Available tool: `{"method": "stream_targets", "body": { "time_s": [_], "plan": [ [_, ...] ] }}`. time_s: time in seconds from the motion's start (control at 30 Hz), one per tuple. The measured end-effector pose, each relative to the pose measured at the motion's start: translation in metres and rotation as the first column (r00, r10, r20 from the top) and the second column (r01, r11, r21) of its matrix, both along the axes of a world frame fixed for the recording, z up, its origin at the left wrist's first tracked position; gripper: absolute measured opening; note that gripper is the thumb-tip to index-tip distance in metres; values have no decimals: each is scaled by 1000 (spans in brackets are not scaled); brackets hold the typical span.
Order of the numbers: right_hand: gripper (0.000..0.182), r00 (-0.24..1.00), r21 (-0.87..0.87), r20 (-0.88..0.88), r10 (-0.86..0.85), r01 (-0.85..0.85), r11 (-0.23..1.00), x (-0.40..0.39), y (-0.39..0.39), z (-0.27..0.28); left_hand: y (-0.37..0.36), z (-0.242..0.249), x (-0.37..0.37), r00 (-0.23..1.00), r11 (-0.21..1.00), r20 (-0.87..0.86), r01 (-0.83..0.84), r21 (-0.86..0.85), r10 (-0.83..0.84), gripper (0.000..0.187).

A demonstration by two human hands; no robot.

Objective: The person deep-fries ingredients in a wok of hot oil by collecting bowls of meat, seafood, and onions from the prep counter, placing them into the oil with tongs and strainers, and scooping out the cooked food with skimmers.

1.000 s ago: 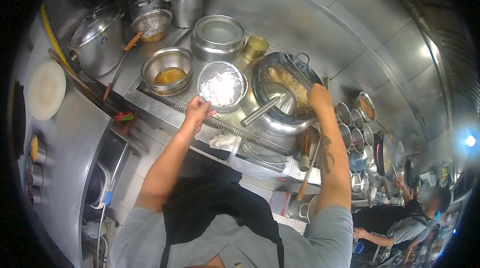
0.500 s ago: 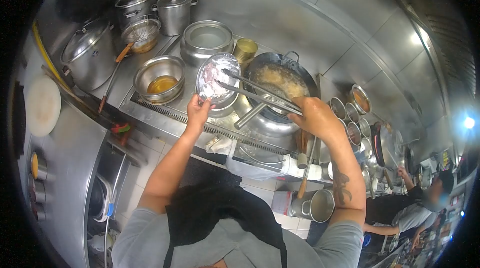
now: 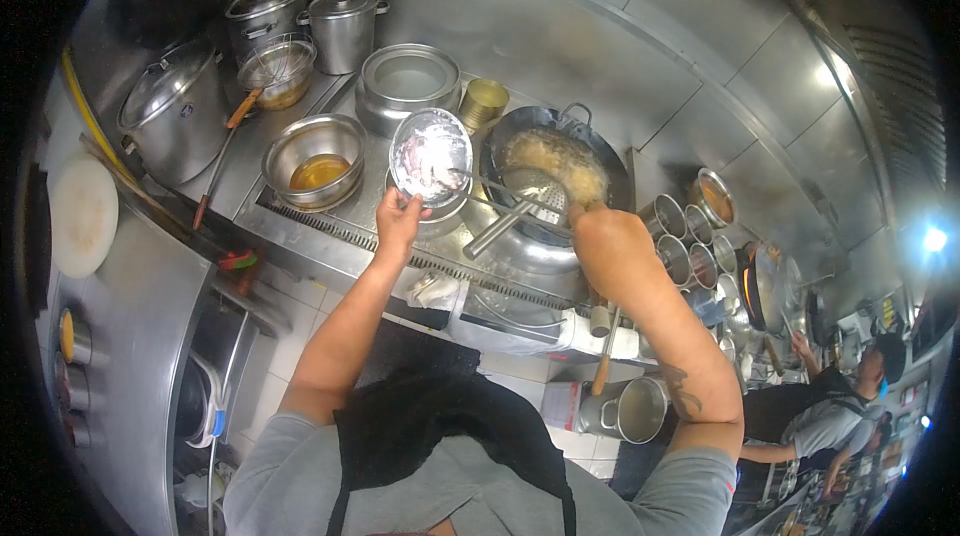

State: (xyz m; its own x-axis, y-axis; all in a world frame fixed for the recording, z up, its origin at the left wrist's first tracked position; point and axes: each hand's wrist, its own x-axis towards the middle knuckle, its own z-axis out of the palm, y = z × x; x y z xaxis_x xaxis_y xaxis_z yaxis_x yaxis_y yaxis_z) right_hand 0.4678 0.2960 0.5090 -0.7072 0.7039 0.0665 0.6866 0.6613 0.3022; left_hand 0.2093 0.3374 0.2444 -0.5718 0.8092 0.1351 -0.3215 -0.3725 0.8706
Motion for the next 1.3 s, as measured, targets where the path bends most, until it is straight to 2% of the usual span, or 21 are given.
{"method": "stream_targets", "body": {
  "time_s": [0.17,0.27,0.37,0.47,0.57,0.6,0.77,0.83,0.93,1.0,1.07,1.2,1.3],
  "plan": [
    [19,999,63,8,-35,34,997,3,4,-7,-2,-3,1,999,999,26,35,-25,-34,21],
    [29,1000,86,-6,13,-12,996,10,13,-17,0,-8,4,999,999,15,45,-23,-44,20],
    [28,1000,72,-7,-7,8,997,11,9,-12,0,-4,5,995,996,91,54,-65,-48,19],
    [27,993,18,-115,-4,6,1000,18,7,-3,2,-1,1,970,989,229,107,-100,-82,17],
    [25,988,20,-157,-16,19,1000,27,10,10,14,-16,-3,971,975,229,115,-190,-70,13],
    [22,975,6,-221,-32,34,999,30,12,14,14,-16,-3,966,974,245,133,-183,-86,12],
    [22,963,4,-167,-211,214,977,68,79,2,11,-24,-3,945,960,298,201,-197,-136,9],
    [24,939,-1,-150,-310,313,950,82,117,-18,1,-20,-2,939,960,306,216,-180,-154,9],
    [23,862,-67,-32,-506,503,861,100,189,-63,-16,-11,-4,933,956,317,233,-177,-169,10],
    [24,826,-75,-19,-564,561,824,98,205,-83,-27,0,-5,942,958,303,209,-196,-144,12],
    [30,794,-109,-4,-608,604,789,100,232,-109,-36,4,-9,946,959,301,190,-208,-122,13],
    [36,745,-127,-116,-657,645,754,99,250,-134,-51,2,-18,948,959,301,177,-222,-105,11],
    [24,771,-46,-176,-612,615,787,97,238,-113,-53,-6,-24,946,953,294,205,-225,-134,8]
  ]
}}
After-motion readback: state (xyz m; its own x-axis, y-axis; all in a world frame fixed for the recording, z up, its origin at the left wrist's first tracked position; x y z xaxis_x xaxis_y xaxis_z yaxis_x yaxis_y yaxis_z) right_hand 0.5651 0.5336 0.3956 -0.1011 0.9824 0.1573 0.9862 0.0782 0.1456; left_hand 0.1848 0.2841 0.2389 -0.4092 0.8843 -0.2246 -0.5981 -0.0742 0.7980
